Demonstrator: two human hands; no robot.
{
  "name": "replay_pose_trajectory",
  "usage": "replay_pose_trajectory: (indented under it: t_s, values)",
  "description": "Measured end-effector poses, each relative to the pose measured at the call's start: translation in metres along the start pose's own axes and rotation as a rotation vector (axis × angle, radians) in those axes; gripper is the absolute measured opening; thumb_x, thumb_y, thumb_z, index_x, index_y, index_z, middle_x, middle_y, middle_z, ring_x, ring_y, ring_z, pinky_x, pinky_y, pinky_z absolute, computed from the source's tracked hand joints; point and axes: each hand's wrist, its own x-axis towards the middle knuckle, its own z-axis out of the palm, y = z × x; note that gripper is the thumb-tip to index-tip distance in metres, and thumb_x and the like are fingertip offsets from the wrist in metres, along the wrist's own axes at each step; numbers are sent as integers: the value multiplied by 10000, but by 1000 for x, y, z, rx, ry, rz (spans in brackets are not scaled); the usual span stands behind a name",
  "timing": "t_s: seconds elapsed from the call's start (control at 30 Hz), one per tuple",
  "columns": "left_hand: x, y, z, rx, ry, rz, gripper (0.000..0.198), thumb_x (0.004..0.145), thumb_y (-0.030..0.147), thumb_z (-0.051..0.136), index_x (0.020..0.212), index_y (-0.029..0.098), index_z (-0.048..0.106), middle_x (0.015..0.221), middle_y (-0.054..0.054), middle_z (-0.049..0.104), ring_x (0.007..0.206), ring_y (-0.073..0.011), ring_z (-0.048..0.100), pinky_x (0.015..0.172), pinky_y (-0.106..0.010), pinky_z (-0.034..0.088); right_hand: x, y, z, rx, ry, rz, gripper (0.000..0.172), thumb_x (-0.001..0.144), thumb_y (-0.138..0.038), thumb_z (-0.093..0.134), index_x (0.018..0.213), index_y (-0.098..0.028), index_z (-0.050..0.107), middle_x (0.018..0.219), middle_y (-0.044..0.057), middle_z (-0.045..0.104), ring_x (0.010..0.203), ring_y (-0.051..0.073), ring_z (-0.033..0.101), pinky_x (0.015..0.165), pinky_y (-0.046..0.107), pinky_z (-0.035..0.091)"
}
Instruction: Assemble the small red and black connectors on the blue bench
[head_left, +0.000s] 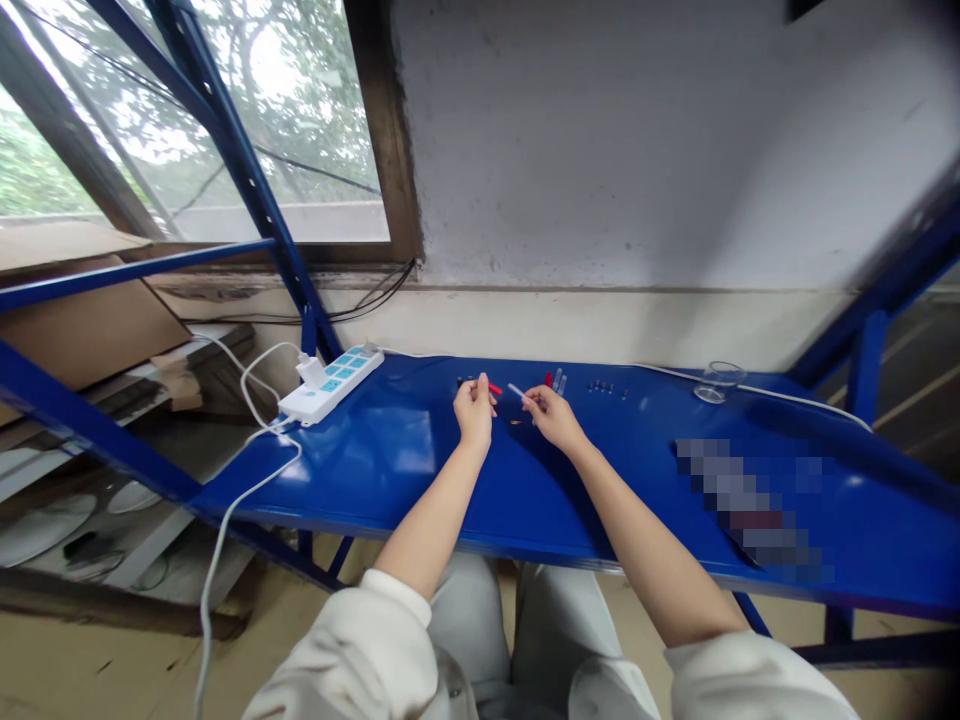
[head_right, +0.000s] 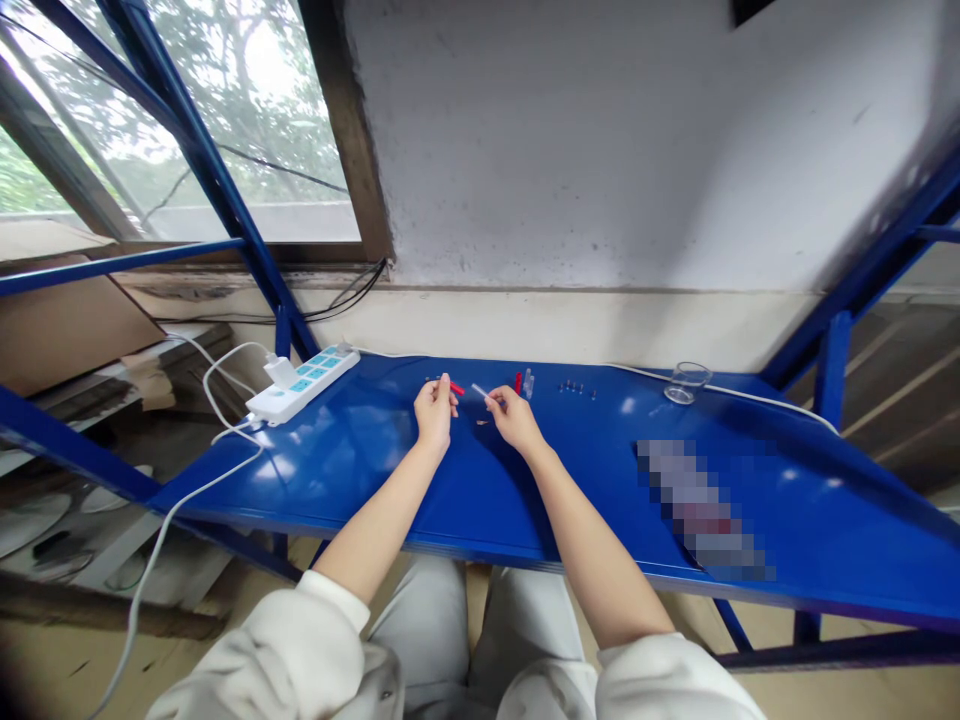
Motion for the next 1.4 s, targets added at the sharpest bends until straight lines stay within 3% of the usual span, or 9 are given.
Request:
replay_pose_trajectory:
  t_s: [0.13,0.27,0.37,0.6,0.8,0.93,1.07,1.4]
  values:
    - [-5,-1,3,29,-210,-51,369,724,503,542,675,138,518,486,44,473,343,-36,384,363,-171,285,2,-1,2,127,24,8,283,747,-446,500,823,-173,507,719,24,582,507,97,505,513,248,436]
    - [-10,0,6,29,-357,-66,358,736,497,529,709,139,534,483,52,456,339,-37,395,360,-169,282,1,-3,4,125,-62,-48,290,726,-449,535,790,-168,559,740,24,584,587,112,527,588,268,456]
    - [-11,2,6,13,-344,-102,341,756,480,506,733,141,535,485,59,438,331,-35,386,355,-170,276,0,-4,4,76,-48,-98,287,704,-444,566,755,-163,593,749,25,582,602,109,515,633,277,450]
    - [-9,0,5,35,-404,-157,218,779,355,486,811,152,559,537,49,477,369,-39,403,400,-174,322,-2,-5,1,44,-138,-60,273,700,-435,569,712,-162,559,606,-2,569,513,99,484,516,229,393]
    - [-7,-14,4,260,-395,14,134,774,246,483,833,165,571,644,-3,569,599,-94,542,552,-190,415,0,2,-12,-366,-55,5,166,718,-344,552,749,-184,580,660,14,611,577,122,532,526,219,357]
    - [-7,-21,2,465,-417,129,127,761,174,472,825,177,582,648,-9,588,597,-105,548,583,-207,426,2,10,-29,-589,87,167,132,722,-311,547,767,-195,592,714,32,632,654,145,570,528,221,336]
    - [-8,-23,2,545,-454,185,151,768,166,451,832,186,586,639,-3,594,574,-107,558,593,-217,426,3,16,-37,-655,143,272,152,742,-334,527,757,-197,590,727,40,637,665,157,580,514,228,326]
    - [-12,-17,3,619,-485,254,153,760,166,455,801,193,600,658,-12,614,589,-116,555,599,-217,405,11,24,-27,-703,107,270,135,753,-321,512,733,-206,581,707,45,631,666,166,586,520,241,336]
